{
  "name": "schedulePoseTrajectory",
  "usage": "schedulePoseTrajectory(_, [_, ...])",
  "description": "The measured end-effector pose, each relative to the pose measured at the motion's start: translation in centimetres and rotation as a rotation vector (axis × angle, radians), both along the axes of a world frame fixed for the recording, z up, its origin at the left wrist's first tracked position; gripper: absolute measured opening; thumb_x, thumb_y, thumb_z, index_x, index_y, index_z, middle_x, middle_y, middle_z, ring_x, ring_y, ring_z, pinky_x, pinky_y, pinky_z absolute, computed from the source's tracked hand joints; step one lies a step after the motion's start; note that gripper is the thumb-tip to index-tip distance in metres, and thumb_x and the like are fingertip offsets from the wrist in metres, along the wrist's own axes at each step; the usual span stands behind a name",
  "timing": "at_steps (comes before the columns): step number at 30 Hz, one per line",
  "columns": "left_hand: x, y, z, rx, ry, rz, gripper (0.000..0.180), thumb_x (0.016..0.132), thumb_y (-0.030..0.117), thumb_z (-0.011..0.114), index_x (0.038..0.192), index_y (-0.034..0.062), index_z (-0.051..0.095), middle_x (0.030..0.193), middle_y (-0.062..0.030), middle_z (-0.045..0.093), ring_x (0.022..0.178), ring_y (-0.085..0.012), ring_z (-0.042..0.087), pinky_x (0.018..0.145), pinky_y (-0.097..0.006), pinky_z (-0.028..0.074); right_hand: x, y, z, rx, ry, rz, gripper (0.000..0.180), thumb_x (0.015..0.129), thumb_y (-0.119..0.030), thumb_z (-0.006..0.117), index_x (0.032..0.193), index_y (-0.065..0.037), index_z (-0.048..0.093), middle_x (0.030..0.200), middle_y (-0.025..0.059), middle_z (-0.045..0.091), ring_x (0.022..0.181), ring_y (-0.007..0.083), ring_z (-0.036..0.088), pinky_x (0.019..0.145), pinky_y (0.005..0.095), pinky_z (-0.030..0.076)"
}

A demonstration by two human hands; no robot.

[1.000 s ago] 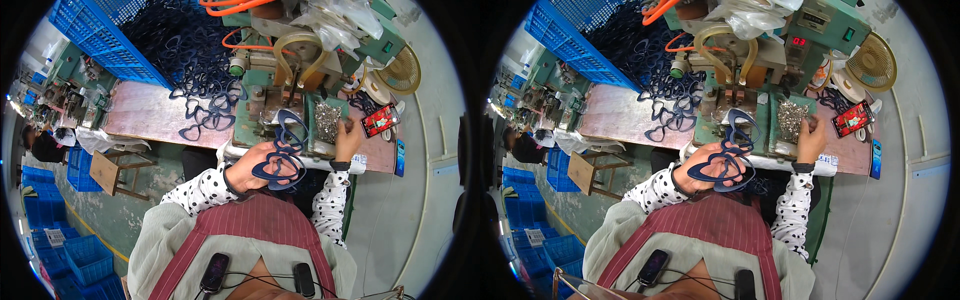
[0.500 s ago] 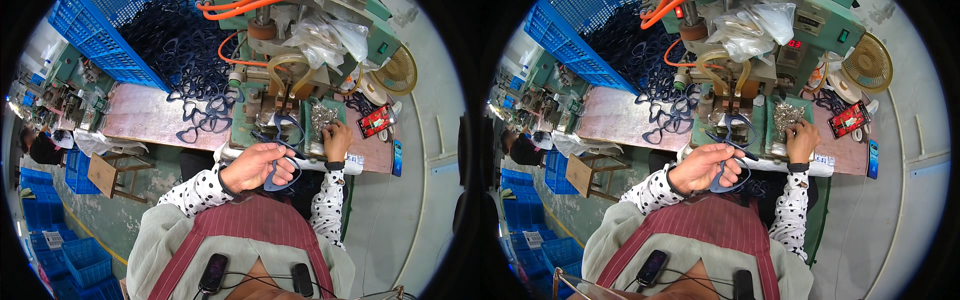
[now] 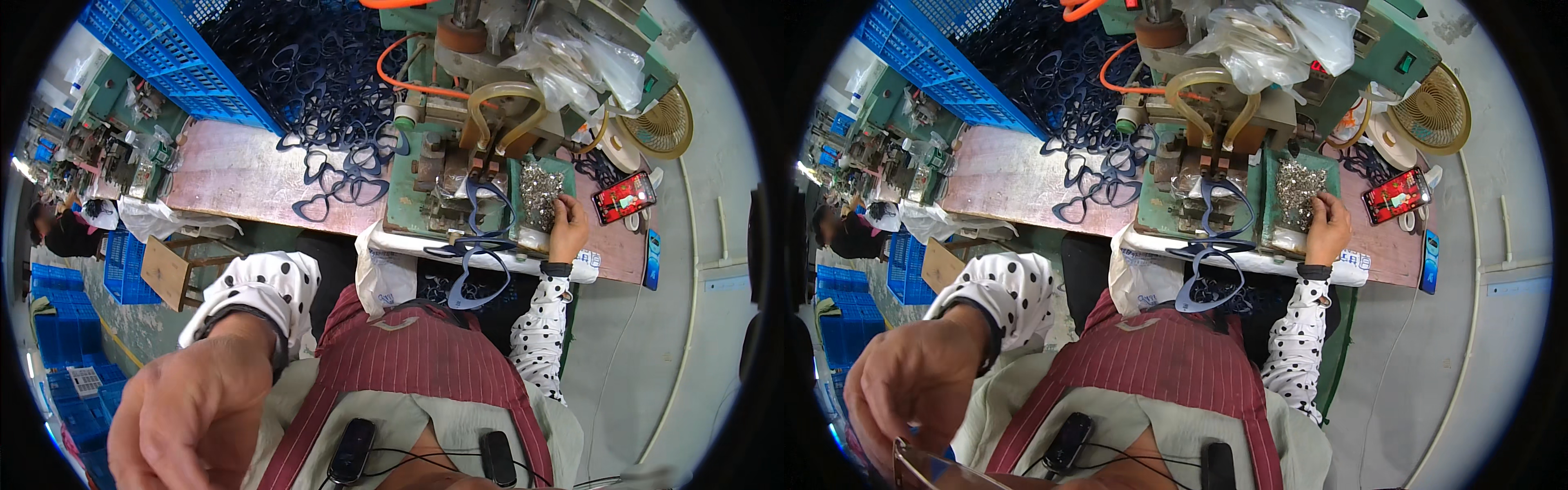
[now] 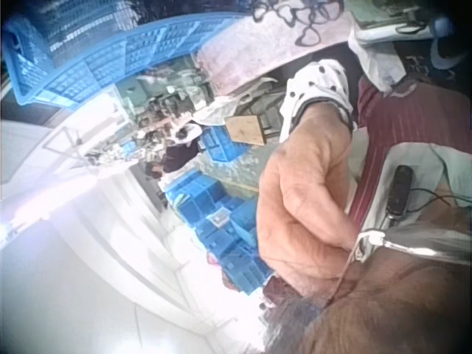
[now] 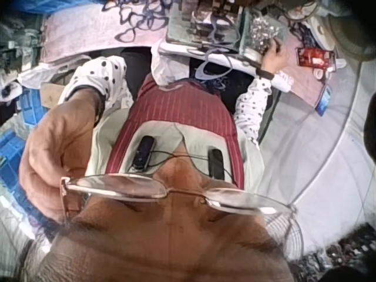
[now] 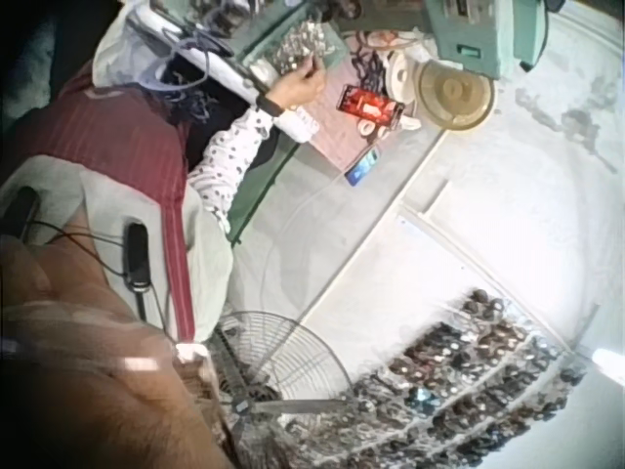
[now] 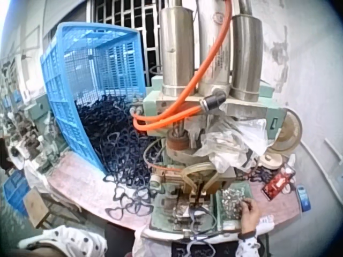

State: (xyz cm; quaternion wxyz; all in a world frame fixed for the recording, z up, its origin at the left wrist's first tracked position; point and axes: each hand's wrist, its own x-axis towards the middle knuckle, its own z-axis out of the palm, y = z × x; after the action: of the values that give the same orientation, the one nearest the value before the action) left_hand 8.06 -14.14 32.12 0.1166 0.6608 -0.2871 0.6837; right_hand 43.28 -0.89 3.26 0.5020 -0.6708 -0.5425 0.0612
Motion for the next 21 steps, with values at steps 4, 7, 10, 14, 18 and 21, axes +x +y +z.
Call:
schedulePoseTrajectory(4, [0.7,-2.6,-1.5,-0.353,-0.049,-0.226,0.021,0.084,0.01,0.072,0.105,0.0112,0.067,0.101,0.0018,0.068,0.086,-0.0074,0.063,0.069,-0.024,0.052,0.1,0.5,-0.5,0.007,0.24,0.04,0.008,0.083,-0.013,0.069,0.09,-0.008,0.071,0.088,0.0106,0.069,0.08,0.0226,0.063,0.073,0.0349,0.049])
schedulePoseTrajectory(7, [1.5,-7.7,-1.5,-0.877,-0.124,-0.058,0.025,0.084,0.005,0.069,0.108,0.011,0.063,0.103,0.0031,0.061,0.069,-0.0122,0.059,0.055,-0.027,0.047,0.4,0.0,-0.7,-0.009,0.057,0.016,0.008,0.082,-0.012,0.07,0.088,-0.008,0.072,0.085,0.0093,0.069,0.08,0.0235,0.063,0.075,0.0353,0.049])
schedulePoseTrajectory(10, [1.6,-1.8,-1.7,-0.315,0.029,-0.613,0.022,0.074,-0.009,0.07,0.093,-0.0046,0.06,0.092,-0.0142,0.055,0.061,-0.0237,0.063,0.046,-0.033,0.05,-1.6,0.4,2.0,0.032,0.117,0.097,0.012,0.079,-0.011,0.073,0.09,-0.008,0.074,0.084,0.007,0.07,0.079,0.0197,0.062,0.074,0.0311,0.048])
schedulePoseTrajectory(14, [0.9,-0.8,-1.8,-0.336,0.126,-0.366,0.028,0.073,-0.009,0.071,0.096,-0.0076,0.056,0.094,-0.0175,0.056,0.058,-0.0238,0.062,0.044,-0.031,0.046,-4.1,-0.2,4.7,0.041,0.254,0.181,0.013,0.08,-0.006,0.072,0.093,-0.004,0.074,0.087,0.0068,0.069,0.08,0.0145,0.061,0.074,0.0263,0.048])
schedulePoseTrajectory(18, [2.4,-0.6,-2.9,-0.24,0.026,-0.111,0.029,0.082,0.002,0.069,0.109,0.0026,0.06,0.117,-0.0009,0.054,0.054,-0.0136,0.051,0.04,-0.027,0.033,-7.9,-2.1,9.9,-0.003,0.466,0.426,0.017,0.08,-0.001,0.069,0.096,-0.002,0.074,0.093,0.008,0.068,0.084,0.0143,0.06,0.077,0.0255,0.046])
schedulePoseTrajectory(21, [1.4,-0.8,-3.2,-0.276,0.111,-0.268,0.03,0.08,0.001,0.069,0.108,0.0025,0.059,0.115,-0.0016,0.054,0.048,-0.0133,0.048,0.039,-0.026,0.032,-10.2,-3.9,13.2,-0.006,0.359,0.545,0.017,0.078,-0.001,0.069,0.095,-0.002,0.074,0.091,0.006,0.069,0.087,0.0136,0.059,0.079,0.026,0.046])
